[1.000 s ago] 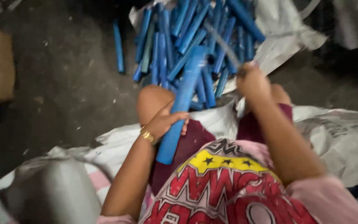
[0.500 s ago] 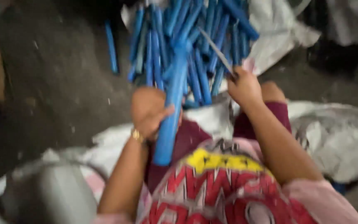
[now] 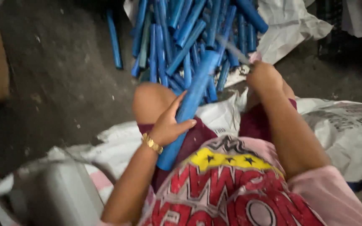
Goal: The person sits on the floor and scrapes the surface of blue plastic pipes using a metal tool. They hold each pipe with one hand and scrape it with the other, then place the pipe into a white sack. The person repeats this process with multiple pipes.
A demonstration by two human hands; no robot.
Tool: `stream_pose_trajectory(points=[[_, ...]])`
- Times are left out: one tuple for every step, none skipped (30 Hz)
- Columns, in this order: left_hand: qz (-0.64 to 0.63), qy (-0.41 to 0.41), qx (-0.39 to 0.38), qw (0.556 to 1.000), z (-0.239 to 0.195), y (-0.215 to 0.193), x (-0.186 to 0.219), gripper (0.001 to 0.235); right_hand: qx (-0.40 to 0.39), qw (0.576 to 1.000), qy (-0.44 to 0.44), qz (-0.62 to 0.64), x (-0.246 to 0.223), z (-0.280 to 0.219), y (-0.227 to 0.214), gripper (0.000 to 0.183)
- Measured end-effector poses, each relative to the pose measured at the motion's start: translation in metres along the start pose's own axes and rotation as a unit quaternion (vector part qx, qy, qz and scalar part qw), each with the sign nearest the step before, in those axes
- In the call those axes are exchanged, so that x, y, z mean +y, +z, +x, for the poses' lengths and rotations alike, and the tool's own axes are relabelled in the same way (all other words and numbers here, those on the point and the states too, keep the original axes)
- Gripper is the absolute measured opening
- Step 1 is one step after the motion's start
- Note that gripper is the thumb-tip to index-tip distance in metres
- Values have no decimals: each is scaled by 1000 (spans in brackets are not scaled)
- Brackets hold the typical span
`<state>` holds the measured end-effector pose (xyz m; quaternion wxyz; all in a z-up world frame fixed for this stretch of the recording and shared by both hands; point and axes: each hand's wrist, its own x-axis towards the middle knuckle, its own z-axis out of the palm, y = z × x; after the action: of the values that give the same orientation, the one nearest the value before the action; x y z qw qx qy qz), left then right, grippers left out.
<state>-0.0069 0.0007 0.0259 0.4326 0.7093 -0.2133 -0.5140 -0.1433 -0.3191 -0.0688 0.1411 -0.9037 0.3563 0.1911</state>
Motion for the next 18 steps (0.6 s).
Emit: stream_pose_trajectory(points=[[-57,0,24,998,4,2,-1,93,18,993,94,63,32,21,17,39],[-56,7,23,998,21,-2,-4,93,25,993,96,63,10,13,2,39],[-114,-2,16,993,18,3,-15,89,19,998,26,51,-14,-13,-2,40],[-172,-11,12,985,13,7,-25,85,12,998,-44,41,-37,-40,-7,40],[-171,-10,13,985,12,7,-33,85,14,998,-45,42,-58,-55,-10,40],[-184,-27,9,983,13,7,-39,64,-18,995,-102,4,-78,-70,-15,37],[-191,-33,3,981,22,2,-40,45,-37,986,-156,-35,-97,-77,-24,34],[-184,-21,2,983,31,-6,-39,45,-23,987,-153,-34,-79,-47,-28,34],[-212,-10,-15,977,24,-5,-45,65,-22,987,-155,-43,-59,-32,-24,30],[-240,1,-31,970,16,-3,-52,86,-20,986,-156,-52,-40,-17,-18,30],[-241,-6,-30,970,8,-1,-54,86,-27,986,-158,-50,-26,-19,-11,30],[-254,-9,-35,967,0,0,-54,85,-16,999,-46,11,-12,-20,-5,34],[-264,8,-44,963,12,0,-49,84,17,995,69,66,8,-7,-12,41],[-262,21,-48,964,29,-11,-41,84,31,995,70,64,-4,-6,-20,41],[-251,-16,-54,966,25,-13,-40,78,39,996,14,80,-17,-24,-16,36],[-240,-53,-62,967,20,-15,-40,72,47,993,-42,97,-31,-42,-12,31],[-237,-51,-60,968,22,-16,-46,72,50,993,-44,99,-40,-49,-17,31],[-305,-88,-28,948,24,-18,-50,66,44,994,-58,79,-48,-56,-23,27]])
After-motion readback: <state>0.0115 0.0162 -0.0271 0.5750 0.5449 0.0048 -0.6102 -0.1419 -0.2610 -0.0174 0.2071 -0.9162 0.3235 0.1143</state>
